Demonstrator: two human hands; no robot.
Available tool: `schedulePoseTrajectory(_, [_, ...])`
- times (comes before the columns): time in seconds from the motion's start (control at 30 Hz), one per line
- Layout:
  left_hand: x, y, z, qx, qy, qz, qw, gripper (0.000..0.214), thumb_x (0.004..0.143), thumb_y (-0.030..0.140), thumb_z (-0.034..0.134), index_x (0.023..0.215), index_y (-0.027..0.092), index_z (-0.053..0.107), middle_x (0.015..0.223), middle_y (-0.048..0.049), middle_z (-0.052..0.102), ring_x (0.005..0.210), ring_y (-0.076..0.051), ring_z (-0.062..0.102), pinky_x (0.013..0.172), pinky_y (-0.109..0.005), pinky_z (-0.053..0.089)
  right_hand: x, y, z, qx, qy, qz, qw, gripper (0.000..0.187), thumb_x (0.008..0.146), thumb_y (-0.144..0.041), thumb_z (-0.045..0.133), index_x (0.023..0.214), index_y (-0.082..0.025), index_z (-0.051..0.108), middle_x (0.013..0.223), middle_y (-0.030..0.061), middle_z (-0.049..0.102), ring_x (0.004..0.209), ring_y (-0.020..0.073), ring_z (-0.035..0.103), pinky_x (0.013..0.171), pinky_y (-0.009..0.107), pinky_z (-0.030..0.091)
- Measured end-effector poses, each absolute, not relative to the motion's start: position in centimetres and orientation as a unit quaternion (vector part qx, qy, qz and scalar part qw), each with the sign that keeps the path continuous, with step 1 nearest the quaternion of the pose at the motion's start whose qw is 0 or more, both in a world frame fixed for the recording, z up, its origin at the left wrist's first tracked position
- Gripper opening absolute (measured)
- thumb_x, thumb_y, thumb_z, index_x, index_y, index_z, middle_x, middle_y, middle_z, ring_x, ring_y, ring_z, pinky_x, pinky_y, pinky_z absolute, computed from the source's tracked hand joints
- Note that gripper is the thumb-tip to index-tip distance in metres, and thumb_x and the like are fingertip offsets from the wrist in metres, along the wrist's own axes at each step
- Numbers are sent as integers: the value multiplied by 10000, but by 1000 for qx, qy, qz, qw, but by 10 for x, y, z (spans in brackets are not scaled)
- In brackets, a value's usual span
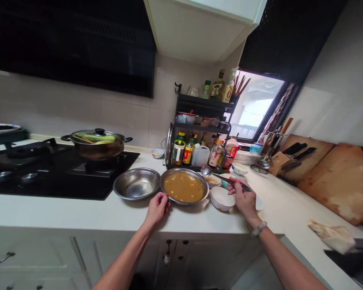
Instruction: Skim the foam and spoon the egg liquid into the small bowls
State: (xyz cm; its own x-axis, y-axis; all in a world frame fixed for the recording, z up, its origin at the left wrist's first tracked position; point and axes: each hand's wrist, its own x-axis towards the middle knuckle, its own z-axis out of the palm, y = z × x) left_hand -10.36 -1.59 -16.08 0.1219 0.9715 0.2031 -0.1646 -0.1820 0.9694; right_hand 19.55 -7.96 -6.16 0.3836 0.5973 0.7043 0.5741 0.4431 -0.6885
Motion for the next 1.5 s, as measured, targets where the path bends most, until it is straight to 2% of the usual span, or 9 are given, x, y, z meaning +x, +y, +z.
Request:
schedulePoseTrajectory(0.33, [-102,-18,-156,527,360,547,541,403,742,565,597,679,183,488,553,29,563,419,-66,416,413,-184,300,160,-87,-67,-541,-532,165,631,513,762,-654,573,872,-154,598,572,24,637,424,138,566,428,254,491])
schedulePoseTrajectory(0.57, [-101,-20,-150,510,356,549,558,423,712,579,615,659,181,482,542,29,558,418,-65,422,418,-184,297,160,-77,-69,-528,-413,249,699,392,691,-510,690,806,-146,600,555,48,659,450,158,587,385,235,463])
schedulePoseTrajectory(0.7, [-100,-21,-146,501,355,548,567,435,685,585,631,645,178,486,539,25,561,413,-61,425,417,-181,298,159,-77,-63,-520,-378,287,710,283,671,-412,691,732,-150,602,524,50,646,438,152,582,372,223,452])
schedulePoseTrajectory(1.03, [-94,-18,-149,443,308,564,626,431,624,533,720,628,177,476,534,25,571,411,-56,432,388,-169,317,161,-83,-43,-521,-381,251,722,235,667,-353,671,754,-151,589,502,10,621,408,126,570,354,192,444])
schedulePoseTrajectory(1.27, [-85,-18,-149,442,311,568,620,427,619,531,718,622,167,496,527,22,566,400,-54,430,380,-172,320,184,-75,-40,-504,-350,248,750,250,657,-372,673,737,-153,584,489,7,610,408,128,578,350,193,448])
schedulePoseTrajectory(1.5, [-86,-18,-150,450,314,562,618,438,627,557,698,626,173,489,531,27,559,389,-51,416,368,-174,315,217,-62,-32,-507,-324,191,775,166,681,-313,615,730,-161,574,505,17,629,423,139,592,387,218,476])
